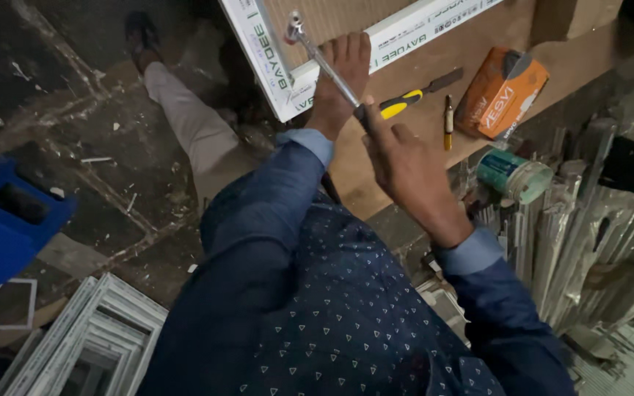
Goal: The person carries white frame profiles across the workshop floor, lays a ribbed translucent panel onto a frame, aligns it, and fits frame sections around it. They use a rubber mallet to tap the frame edges into place and a screwdriver to drive fasteners along the frame while sitting on the floor.
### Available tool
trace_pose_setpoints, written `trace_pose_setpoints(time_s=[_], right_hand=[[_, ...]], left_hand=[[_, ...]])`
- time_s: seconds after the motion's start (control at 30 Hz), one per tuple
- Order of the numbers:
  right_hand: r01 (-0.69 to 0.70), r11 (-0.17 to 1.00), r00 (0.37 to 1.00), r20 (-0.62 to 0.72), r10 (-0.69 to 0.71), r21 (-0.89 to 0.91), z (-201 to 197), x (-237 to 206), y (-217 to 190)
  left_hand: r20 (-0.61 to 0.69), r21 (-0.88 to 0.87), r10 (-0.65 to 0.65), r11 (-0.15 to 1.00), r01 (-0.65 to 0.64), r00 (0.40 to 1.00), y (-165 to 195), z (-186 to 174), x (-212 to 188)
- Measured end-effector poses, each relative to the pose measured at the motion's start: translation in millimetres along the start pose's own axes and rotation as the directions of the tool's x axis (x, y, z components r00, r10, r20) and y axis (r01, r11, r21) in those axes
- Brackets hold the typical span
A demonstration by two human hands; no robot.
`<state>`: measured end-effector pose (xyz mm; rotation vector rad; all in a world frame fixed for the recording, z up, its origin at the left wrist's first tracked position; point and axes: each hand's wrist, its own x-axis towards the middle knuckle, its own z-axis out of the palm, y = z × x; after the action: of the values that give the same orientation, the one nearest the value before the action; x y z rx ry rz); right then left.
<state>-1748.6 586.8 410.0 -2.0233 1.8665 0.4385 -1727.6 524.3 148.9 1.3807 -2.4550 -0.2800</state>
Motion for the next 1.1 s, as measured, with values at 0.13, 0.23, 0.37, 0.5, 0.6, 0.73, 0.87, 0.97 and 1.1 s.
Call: trace_pose_setpoints(time_s=[0.13,0.23,0.37,0.5,0.6,0.73,0.87,0.97,1.1], right_hand=[[0.018,0.997,0.997,0.072,-0.024,0.072,1.0,-15.1,7.5],[-0.083,0.996,0.974,0.208,0.089,-0.041,3.0,-20.5,2.0],[-0.21,0.866,0.962,-0.064,0.267,0.455,40.9,-47.2,25.8],[-0.171,0.728,0.86,-0.26,0.439,0.663,101.7,-77.5,44.7],[-0.367,0.195,0.779,0.186,0.598,0.91,138.2,-88.3,37.5],[-0.327,0.054,0.766,0.232,0.6,0.943,161.6,-92.9,36.2],[-0.122,0.327,0.862,-0.063,0.503,0.937,159.1,-89.3,32.3],[0.042,0.409,0.933,-0.182,0.311,0.912,148.0,-81.8,22.4],[0.097,0.363,0.97,-0.169,0.172,0.927,140.0,-75.5,20.6]], left_hand=[[-0.036,0.033,0.029,0.999,-0.028,0.999,5.1,3.6,-3.9],[0.011,-0.033,0.035,0.999,-0.034,0.999,6.5,9.8,-6.3],[-0.032,-0.056,0.041,0.998,-0.043,0.999,1.4,8.1,0.0],[-0.177,-0.011,0.12,0.992,-0.124,0.977,-23.6,16.9,19.7],[0.002,-0.362,0.222,0.909,-0.206,0.975,-49.2,11.1,-28.0],[0.06,-0.566,0.232,0.809,-0.158,0.971,-91.4,3.3,-24.4],[0.13,-0.73,-0.009,0.676,0.102,0.991,-116.1,-1.3,-46.4],[0.445,-0.853,-0.1,0.255,0.456,0.89,-128.8,-10.8,-63.7],[0.719,-0.693,-0.199,-0.131,0.709,0.666,-143.0,-31.8,-75.3]])
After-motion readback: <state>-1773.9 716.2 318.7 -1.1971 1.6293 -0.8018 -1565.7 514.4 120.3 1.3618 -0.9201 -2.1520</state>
